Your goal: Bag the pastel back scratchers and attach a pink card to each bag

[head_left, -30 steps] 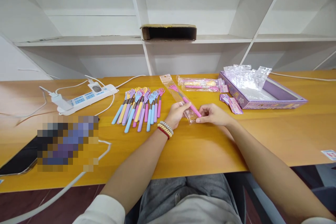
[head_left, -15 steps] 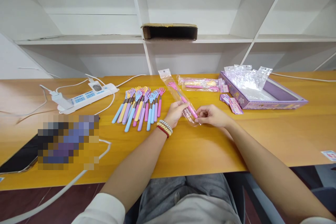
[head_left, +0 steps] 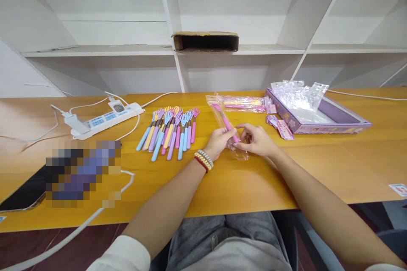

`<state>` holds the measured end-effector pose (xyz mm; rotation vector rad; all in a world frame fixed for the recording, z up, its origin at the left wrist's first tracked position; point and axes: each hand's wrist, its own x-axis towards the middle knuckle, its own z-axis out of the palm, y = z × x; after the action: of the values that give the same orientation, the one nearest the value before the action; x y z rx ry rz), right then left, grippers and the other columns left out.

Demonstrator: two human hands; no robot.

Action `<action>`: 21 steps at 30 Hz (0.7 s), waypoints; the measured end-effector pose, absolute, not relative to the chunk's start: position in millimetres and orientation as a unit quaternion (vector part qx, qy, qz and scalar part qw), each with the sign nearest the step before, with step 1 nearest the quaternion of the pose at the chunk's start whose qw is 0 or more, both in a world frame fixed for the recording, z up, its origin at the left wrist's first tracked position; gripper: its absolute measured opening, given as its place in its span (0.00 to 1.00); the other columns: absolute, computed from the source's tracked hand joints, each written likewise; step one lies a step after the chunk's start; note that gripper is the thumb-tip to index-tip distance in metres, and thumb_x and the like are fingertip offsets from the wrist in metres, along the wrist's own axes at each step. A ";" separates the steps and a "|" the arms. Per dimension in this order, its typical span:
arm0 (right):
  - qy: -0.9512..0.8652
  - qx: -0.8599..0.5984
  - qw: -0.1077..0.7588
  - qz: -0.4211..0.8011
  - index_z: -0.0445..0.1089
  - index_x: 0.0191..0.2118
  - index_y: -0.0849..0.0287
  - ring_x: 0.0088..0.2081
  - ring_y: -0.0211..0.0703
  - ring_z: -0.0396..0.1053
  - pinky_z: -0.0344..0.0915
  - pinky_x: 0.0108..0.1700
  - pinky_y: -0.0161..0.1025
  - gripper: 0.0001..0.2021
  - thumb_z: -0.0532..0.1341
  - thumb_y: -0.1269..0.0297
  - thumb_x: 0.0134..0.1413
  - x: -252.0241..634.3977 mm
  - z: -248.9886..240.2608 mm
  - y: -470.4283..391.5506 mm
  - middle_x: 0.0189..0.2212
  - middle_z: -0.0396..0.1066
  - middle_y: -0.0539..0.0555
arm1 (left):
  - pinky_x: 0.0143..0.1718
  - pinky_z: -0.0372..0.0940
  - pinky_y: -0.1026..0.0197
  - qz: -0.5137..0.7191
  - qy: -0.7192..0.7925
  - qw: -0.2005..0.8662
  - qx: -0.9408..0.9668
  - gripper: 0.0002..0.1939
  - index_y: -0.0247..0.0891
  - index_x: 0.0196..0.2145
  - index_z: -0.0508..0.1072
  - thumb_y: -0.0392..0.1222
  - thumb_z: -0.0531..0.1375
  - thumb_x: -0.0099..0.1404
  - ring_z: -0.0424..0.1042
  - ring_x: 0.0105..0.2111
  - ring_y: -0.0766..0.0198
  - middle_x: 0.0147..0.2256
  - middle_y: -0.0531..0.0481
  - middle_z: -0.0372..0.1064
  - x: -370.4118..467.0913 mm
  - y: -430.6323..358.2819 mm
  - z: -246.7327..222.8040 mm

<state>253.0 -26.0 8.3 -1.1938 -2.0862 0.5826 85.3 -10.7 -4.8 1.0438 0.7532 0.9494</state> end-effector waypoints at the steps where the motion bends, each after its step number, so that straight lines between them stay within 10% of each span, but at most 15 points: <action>1: -0.800 -0.446 0.331 0.227 0.62 0.47 0.59 0.20 0.34 0.62 0.59 0.25 0.33 0.25 0.63 0.54 0.44 252.9 8.6 -26.3 0.24 0.69 0.49 | 0.21 0.64 0.66 0.429 0.340 0.699 0.460 0.12 0.31 0.25 0.69 0.44 0.61 0.57 0.66 0.19 0.70 0.21 0.50 0.67 84.5 -10.8 -3.1; 21: -0.815 -0.451 0.339 0.133 0.69 0.39 0.58 0.21 0.33 0.60 0.56 0.26 0.32 0.14 0.59 0.57 0.49 248.3 2.3 -25.9 0.24 0.69 0.50 | 0.17 0.64 0.66 0.467 0.384 0.706 0.370 0.11 0.33 0.26 0.64 0.43 0.59 0.59 0.67 0.16 0.68 0.18 0.51 0.66 96.3 -26.1 -3.0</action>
<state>248.3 -25.9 2.3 -1.1746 -2.1212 0.3453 96.3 -26.1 -3.0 0.8220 0.8544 1.0372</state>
